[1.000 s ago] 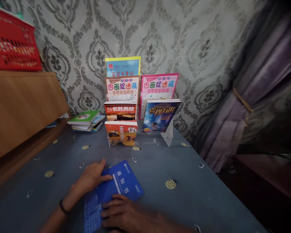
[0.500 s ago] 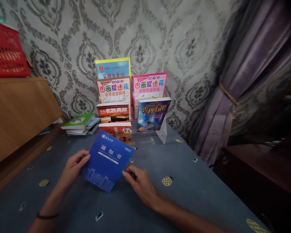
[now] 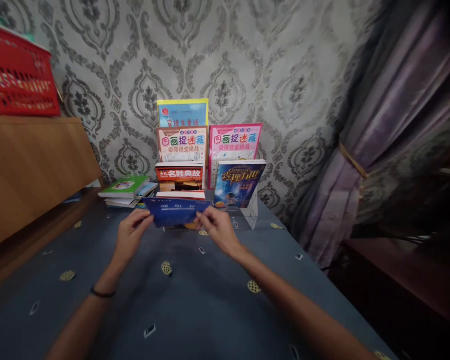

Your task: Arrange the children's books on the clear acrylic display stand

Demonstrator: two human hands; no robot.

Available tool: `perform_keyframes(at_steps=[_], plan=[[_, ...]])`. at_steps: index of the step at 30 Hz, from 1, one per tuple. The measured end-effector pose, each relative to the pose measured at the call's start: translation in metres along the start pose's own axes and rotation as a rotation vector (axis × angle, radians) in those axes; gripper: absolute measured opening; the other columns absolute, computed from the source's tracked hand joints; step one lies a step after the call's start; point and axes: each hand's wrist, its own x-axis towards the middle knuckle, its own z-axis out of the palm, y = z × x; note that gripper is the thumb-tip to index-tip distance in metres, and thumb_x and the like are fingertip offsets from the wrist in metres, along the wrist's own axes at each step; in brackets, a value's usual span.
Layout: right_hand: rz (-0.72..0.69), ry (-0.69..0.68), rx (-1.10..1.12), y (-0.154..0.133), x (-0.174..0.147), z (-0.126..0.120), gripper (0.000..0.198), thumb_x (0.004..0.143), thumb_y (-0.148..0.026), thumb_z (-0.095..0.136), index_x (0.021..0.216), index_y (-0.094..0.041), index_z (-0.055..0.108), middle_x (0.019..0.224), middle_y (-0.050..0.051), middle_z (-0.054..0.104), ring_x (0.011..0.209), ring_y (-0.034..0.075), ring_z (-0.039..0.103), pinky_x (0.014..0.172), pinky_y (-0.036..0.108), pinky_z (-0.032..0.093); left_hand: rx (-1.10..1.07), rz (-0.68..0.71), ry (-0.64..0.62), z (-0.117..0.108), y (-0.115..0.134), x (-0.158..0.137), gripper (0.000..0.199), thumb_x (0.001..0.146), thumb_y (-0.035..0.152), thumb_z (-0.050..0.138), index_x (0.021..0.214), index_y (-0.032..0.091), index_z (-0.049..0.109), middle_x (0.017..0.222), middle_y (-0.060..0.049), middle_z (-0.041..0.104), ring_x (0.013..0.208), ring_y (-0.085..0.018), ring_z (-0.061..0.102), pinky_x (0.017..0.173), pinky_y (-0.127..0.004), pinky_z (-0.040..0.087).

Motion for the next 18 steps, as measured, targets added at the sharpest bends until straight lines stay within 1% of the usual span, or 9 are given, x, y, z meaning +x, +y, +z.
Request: perform_keyframes(at_steps=[2,4,8,12,18], plan=[[-0.054,0.061,-0.022,0.005,0.015,-0.007,0.036,0.093,-0.054,0.053,0.080,-0.022,0.060,0.074,0.004,0.071,0.066,0.017,0.068,0.063,0.029,0.054,0.046,0.077,-0.002,0.009,0.003,0.008,0.029,0.082,0.047,0.068,0.079,0.019,0.073,0.082,-0.004,0.070,0.078,-0.016,0.062,0.069,-0.026,0.050],[-0.073,0.093,-0.032,0.012,0.023,-0.010,0.034,0.094,-0.053,0.053,0.083,-0.021,0.060,0.077,0.005,0.072,0.067,0.018,0.069,0.063,0.030,0.054,0.090,0.113,-0.007,0.017,0.003,0.013,0.027,0.086,0.044,0.064,0.081,0.018,0.072,0.081,-0.004,0.070,0.076,-0.016,0.061,0.067,-0.024,0.049],[-0.062,0.120,-0.056,0.029,0.024,-0.011,0.036,0.094,-0.054,0.052,0.082,-0.022,0.058,0.075,0.005,0.071,0.070,0.020,0.071,0.064,0.030,0.055,0.169,0.163,-0.041,0.027,-0.007,0.017,0.026,0.090,0.041,0.060,0.084,0.019,0.071,0.083,-0.004,0.071,0.076,-0.016,0.061,0.068,-0.025,0.048],[-0.031,0.096,-0.061,0.042,0.020,-0.009,0.036,0.094,-0.055,0.051,0.082,-0.022,0.058,0.077,0.006,0.072,0.070,0.020,0.071,0.064,0.030,0.055,0.202,0.176,-0.080,0.030,-0.021,0.020,0.024,0.092,0.037,0.057,0.085,0.018,0.071,0.084,-0.004,0.070,0.076,-0.016,0.062,0.071,-0.026,0.048],[0.000,-0.001,-0.096,0.048,0.022,-0.004,0.030,0.096,-0.047,0.047,0.083,-0.022,0.057,0.079,0.005,0.072,0.065,0.017,0.067,0.063,0.028,0.051,0.234,0.119,-0.078,0.031,-0.041,0.022,0.022,0.090,0.035,0.058,0.091,0.019,0.072,0.083,-0.003,0.070,0.074,-0.016,0.063,0.069,-0.026,0.047]])
